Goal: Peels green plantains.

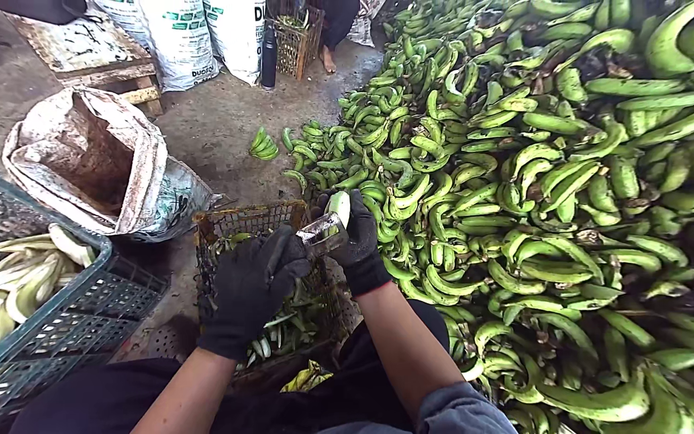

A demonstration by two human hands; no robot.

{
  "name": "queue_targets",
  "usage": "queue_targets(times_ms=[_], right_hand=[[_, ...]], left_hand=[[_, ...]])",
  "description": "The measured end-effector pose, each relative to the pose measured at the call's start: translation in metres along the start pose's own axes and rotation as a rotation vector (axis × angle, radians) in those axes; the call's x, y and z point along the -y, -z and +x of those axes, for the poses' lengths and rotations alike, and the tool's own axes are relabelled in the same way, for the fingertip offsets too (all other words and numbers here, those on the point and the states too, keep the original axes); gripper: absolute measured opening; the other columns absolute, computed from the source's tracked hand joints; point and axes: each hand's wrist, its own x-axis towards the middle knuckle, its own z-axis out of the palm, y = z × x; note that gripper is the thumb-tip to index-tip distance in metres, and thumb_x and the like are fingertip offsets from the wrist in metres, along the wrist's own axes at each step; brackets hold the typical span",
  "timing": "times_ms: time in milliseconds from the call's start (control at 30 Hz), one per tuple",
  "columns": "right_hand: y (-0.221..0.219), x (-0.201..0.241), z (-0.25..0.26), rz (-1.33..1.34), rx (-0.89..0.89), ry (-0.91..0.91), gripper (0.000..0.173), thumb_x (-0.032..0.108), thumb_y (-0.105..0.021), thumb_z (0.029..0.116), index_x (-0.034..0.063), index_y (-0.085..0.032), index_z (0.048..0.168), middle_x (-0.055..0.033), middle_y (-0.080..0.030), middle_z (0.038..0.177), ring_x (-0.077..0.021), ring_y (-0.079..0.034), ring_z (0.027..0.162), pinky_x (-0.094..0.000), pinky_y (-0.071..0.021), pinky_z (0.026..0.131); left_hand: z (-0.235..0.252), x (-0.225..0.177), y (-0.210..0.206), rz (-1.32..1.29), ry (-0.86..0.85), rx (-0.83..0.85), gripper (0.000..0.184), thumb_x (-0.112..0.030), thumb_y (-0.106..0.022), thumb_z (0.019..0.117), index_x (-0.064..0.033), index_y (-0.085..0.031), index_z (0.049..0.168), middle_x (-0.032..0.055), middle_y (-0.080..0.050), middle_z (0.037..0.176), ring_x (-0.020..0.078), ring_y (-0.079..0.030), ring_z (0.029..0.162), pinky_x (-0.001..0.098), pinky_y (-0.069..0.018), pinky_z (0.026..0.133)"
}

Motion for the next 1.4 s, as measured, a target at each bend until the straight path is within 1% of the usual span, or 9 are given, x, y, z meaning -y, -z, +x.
queue_targets(times_ms=[467, 633, 767, 867, 1033, 1133, 1233, 1333, 1400], right_hand=[[0.018, -0.012, -0.020, -0.946, 0.109, 0.004, 0.049, 0.048, -0.025, 0.1097, 0.0257, -0.049, 0.146, -0.0022, -0.065, 0.113, -0.0102, -0.063, 0.086, -0.0319, -0.0563, 0.071], [0.014, -0.018, -0.031, -1.182, 0.418, -0.082, 0.052, 0.046, -0.033, 0.1055, 0.0134, -0.054, 0.140, -0.0039, -0.066, 0.110, -0.0104, -0.064, 0.091, -0.0327, -0.0569, 0.081], [0.026, -0.017, -0.023, -0.862, 0.308, -0.203, 0.042, 0.046, -0.034, 0.1052, 0.0178, -0.054, 0.127, -0.0058, -0.066, 0.089, -0.0142, -0.063, 0.065, -0.0300, -0.0557, 0.056], [0.024, -0.008, -0.016, -0.623, 0.037, -0.190, 0.052, 0.059, -0.031, 0.1052, 0.0186, -0.061, 0.115, -0.0033, -0.065, 0.081, -0.0123, -0.060, 0.057, -0.0284, -0.0537, 0.049], [0.027, 0.008, 0.004, -0.164, -0.037, -0.237, 0.054, 0.048, -0.028, 0.1074, 0.0059, -0.060, 0.116, -0.0043, -0.064, 0.081, -0.0111, -0.062, 0.061, -0.0235, -0.0542, 0.054], [0.027, 0.011, 0.003, -0.202, -0.128, -0.271, 0.048, 0.046, -0.032, 0.1072, 0.0069, -0.059, 0.113, -0.0049, -0.063, 0.080, -0.0117, -0.062, 0.058, -0.0235, -0.0537, 0.050], [0.028, -0.004, -0.011, -0.594, -0.061, -0.158, 0.038, 0.044, -0.036, 0.1073, 0.0155, -0.060, 0.109, -0.0001, -0.065, 0.082, -0.0090, -0.062, 0.066, -0.0273, -0.0554, 0.058], [0.030, -0.016, -0.026, -0.853, 0.199, -0.091, 0.037, 0.038, -0.031, 0.1105, 0.0206, -0.058, 0.129, 0.0013, -0.067, 0.099, -0.0069, -0.064, 0.081, -0.0281, -0.0570, 0.071], [0.024, -0.022, -0.029, -0.912, 0.219, -0.154, 0.038, 0.041, -0.036, 0.1083, 0.0210, -0.058, 0.131, -0.0007, -0.066, 0.093, -0.0089, -0.063, 0.071, -0.0279, -0.0568, 0.062]], left_hand=[[0.002, 0.011, 0.001, -0.021, 0.156, 0.118, 0.057, -0.054, -0.053, 0.0979, -0.0228, -0.060, 0.145, 0.0204, -0.068, 0.120, 0.0419, -0.065, 0.110, 0.0636, -0.0506, 0.090], [0.020, 0.025, 0.017, -0.228, 0.507, 0.237, 0.053, -0.053, -0.046, 0.1058, -0.0240, -0.053, 0.149, 0.0138, -0.067, 0.129, 0.0345, -0.066, 0.114, 0.0646, -0.0496, 0.095], [0.019, 0.032, 0.021, -0.292, 0.586, 0.247, 0.053, -0.060, -0.044, 0.1042, -0.0283, -0.054, 0.145, 0.0110, -0.070, 0.117, 0.0311, -0.067, 0.102, 0.0623, -0.0518, 0.086], [0.013, 0.024, 0.020, -0.200, 0.426, 0.285, 0.059, -0.061, -0.049, 0.1009, -0.0283, -0.051, 0.150, 0.0114, -0.064, 0.132, 0.0317, -0.065, 0.115, 0.0627, -0.0517, 0.095], [-0.014, 0.007, 0.000, 0.060, -0.128, 0.078, 0.063, -0.063, -0.049, 0.0978, -0.0201, -0.064, 0.141, 0.0200, -0.070, 0.107, 0.0395, -0.069, 0.094, 0.0598, -0.0550, 0.076], [-0.019, -0.001, -0.008, 0.075, -0.198, 0.036, 0.056, -0.057, -0.051, 0.0973, -0.0213, -0.068, 0.137, 0.0188, -0.071, 0.103, 0.0388, -0.069, 0.088, 0.0574, -0.0546, 0.070], [-0.010, -0.009, -0.004, -0.015, 0.085, 0.237, 0.055, -0.051, -0.055, 0.0989, -0.0203, -0.061, 0.144, 0.0198, -0.070, 0.114, 0.0399, -0.068, 0.101, 0.0612, -0.0545, 0.083], [0.006, 0.005, -0.001, -0.185, 0.438, 0.329, 0.052, -0.047, -0.056, 0.1029, -0.0207, -0.055, 0.147, 0.0166, -0.068, 0.124, 0.0362, -0.067, 0.108, 0.0636, -0.0524, 0.091], [0.011, 0.022, 0.001, -0.280, 0.581, 0.291, 0.047, -0.050, -0.054, 0.1037, -0.0258, -0.055, 0.144, 0.0106, -0.070, 0.115, 0.0282, -0.069, 0.098, 0.0579, -0.0553, 0.086]])
